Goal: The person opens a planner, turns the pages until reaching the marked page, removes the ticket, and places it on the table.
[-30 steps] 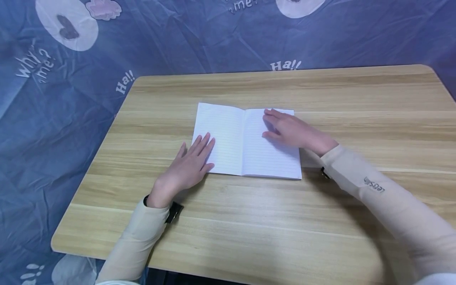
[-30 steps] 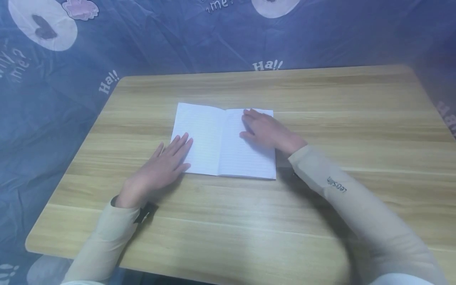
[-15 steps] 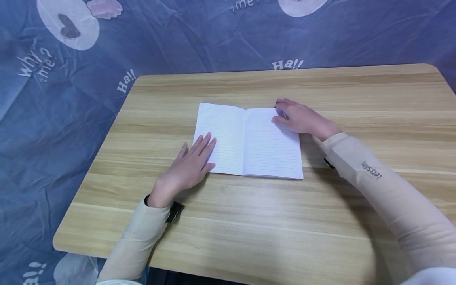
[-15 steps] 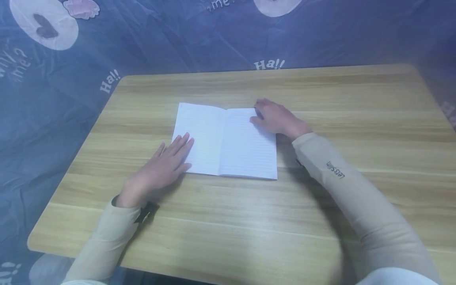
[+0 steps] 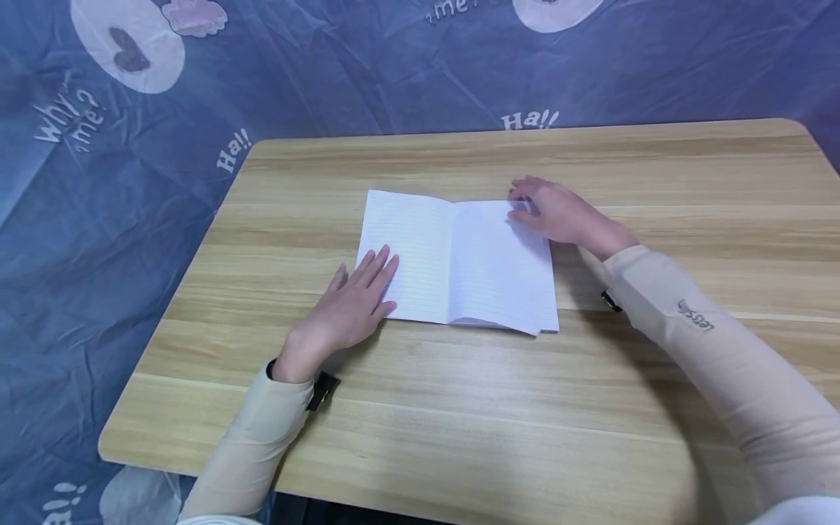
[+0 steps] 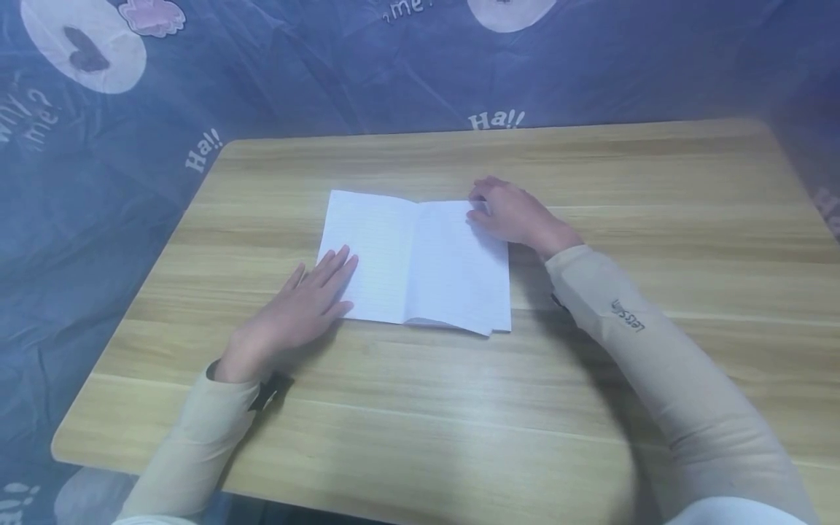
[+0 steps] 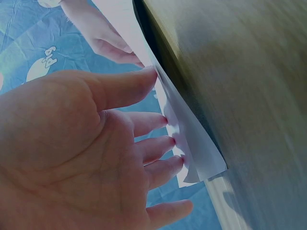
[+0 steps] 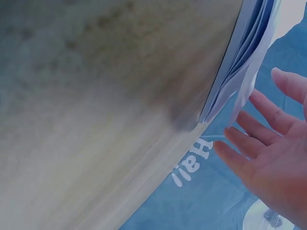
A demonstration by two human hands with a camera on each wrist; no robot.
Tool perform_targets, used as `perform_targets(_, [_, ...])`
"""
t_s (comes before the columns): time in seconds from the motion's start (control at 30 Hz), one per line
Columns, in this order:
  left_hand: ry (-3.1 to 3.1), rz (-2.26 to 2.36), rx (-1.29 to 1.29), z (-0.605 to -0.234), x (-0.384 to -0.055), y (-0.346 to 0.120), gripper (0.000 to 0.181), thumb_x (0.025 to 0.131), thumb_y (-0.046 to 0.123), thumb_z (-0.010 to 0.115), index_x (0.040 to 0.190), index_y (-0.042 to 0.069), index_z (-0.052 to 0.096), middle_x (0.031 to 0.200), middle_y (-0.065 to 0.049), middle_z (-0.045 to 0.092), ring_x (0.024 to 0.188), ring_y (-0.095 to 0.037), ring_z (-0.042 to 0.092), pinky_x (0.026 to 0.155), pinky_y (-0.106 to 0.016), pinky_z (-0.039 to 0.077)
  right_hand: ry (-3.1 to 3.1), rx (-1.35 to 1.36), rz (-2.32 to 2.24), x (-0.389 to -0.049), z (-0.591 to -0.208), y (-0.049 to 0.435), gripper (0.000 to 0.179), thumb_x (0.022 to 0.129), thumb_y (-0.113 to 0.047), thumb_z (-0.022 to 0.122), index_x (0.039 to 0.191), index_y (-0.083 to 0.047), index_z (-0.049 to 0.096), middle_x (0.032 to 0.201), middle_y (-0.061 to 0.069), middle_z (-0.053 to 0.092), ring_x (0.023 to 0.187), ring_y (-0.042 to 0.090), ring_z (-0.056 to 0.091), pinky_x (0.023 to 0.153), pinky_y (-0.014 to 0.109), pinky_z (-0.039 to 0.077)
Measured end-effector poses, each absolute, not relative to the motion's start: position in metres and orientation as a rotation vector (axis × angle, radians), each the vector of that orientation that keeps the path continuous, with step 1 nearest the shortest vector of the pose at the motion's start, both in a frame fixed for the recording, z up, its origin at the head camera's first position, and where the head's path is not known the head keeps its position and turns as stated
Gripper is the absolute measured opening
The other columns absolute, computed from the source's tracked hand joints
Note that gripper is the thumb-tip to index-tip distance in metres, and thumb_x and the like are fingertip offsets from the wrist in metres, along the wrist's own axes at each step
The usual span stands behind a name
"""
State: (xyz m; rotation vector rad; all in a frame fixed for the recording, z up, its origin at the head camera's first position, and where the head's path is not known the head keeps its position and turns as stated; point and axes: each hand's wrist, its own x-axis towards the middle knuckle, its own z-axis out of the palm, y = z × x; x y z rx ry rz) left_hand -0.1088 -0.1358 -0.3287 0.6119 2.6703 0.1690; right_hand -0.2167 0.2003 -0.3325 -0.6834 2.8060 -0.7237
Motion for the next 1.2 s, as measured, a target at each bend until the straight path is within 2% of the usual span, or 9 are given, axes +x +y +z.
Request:
perform_targets(0.13, [2.670,0.169,0.614,-0.328,-0.109,-0.136,0.067,0.106,0.035,0.040,0.159,0.014,0.004,0.164,-0.004,-0.007,0.149,-0.022,-0.006,0.117,-0.056,0.000,2.802,-0.614,-0.849,-0.216,-0.332,0.203,0.033,0.096,-0.013,0.061,0.123,0.006,0.058,0.138,0.028,0.050,0.133,0.044,0.040,0.112,0.053,0.027])
perform_targets(0.3, [2.670,0.174,0.617,-0.327,-0.108,-0.136,0.067,0.106,0.034,0.040,0.159,0.013,0.005,0.164,-0.005,-0.005,0.149,-0.022,-0.005,0.117,-0.056,0.001,2.751,-0.440,-1.102,-0.211,-0.332,0.208,0.027,0.093,-0.009,0.064,0.117,0.005,0.062,0.119,0.025,0.062,0.113,0.038,0.055,0.099,0.050,0.041])
perform_targets(0.43, [2.670,0.171,0.616,-0.328,-0.108,-0.136,0.067,0.106,0.034,0.041,0.159,0.013,0.005,0.164,-0.006,-0.005,0.149,-0.022,-0.005,0.117,-0.056,0.001,2.676,-0.233,-1.254,-0.207,-0.332,0.213,0.034,0.093,-0.014,0.067,0.121,0.004,0.060,0.122,0.025,0.062,0.111,0.030,0.059,0.092,0.033,0.046])
perform_targets(0.53, [2.665,0.168,0.612,-0.329,-0.109,-0.136,0.067,0.106,0.034,0.040,0.159,0.013,0.005,0.164,-0.005,-0.005,0.149,-0.022,-0.005,0.117,-0.056,0.001,2.612,-0.109,-1.345,-0.203,-0.333,0.218,0.041,0.092,-0.018,0.070,0.126,0.004,0.058,0.122,0.021,0.063,0.102,0.014,0.061,0.082,0.018,0.047])
perform_targets(0.63, [2.660,0.166,0.610,-0.329,-0.109,-0.136,0.067,0.106,0.035,0.040,0.159,0.013,0.004,0.164,-0.005,-0.006,0.149,-0.022,-0.006,0.117,-0.055,0.001,2.541,-0.052,-1.435,-0.197,-0.333,0.222,0.047,0.092,-0.017,0.071,0.130,0.006,0.056,0.115,0.012,0.067,0.090,-0.002,0.060,0.076,0.011,0.048])
perform_targets(0.7, [2.658,0.166,0.609,-0.329,-0.109,-0.136,0.067,0.106,0.035,0.040,0.159,0.014,0.003,0.164,-0.005,-0.006,0.149,-0.022,-0.006,0.117,-0.055,0.001,2.495,-0.033,-1.476,-0.191,-0.333,0.224,0.051,0.092,-0.017,0.071,0.133,0.007,0.054,0.113,0.007,0.068,0.086,-0.007,0.060,0.076,0.011,0.049])
perform_targets(0.8, [2.656,0.168,0.612,-0.328,-0.109,-0.136,0.067,0.106,0.034,0.040,0.159,0.013,0.003,0.164,-0.005,-0.006,0.149,-0.022,-0.006,0.117,-0.056,0.001,2.456,-0.022,-1.484,-0.182,-0.330,0.226,0.057,0.092,-0.021,0.070,0.138,0.006,0.050,0.120,0.012,0.067,0.086,-0.009,0.060,0.079,0.010,0.048])
perform_targets(0.93, [2.655,0.180,0.614,-0.327,-0.109,-0.136,0.067,0.106,0.033,0.040,0.158,0.013,0.004,0.164,-0.006,-0.006,0.149,-0.022,-0.006,0.117,-0.056,0.001,2.434,-0.016,-1.460,-0.169,-0.327,0.228,0.060,0.092,-0.025,0.071,0.140,0.003,0.050,0.129,0.017,0.062,0.090,-0.010,0.061,0.082,0.010,0.046])
perform_targets(1.2, [2.663,0.220,0.636,-0.325,-0.107,-0.136,0.066,0.106,0.031,0.042,0.158,0.010,0.007,0.164,-0.007,-0.003,0.149,-0.023,-0.004,0.117,-0.056,0.003,2.397,-0.011,-1.420,-0.145,-0.328,0.230,0.061,0.092,-0.032,0.071,0.140,0.000,0.051,0.131,0.016,0.061,0.094,-0.009,0.061,0.083,0.009,0.045])
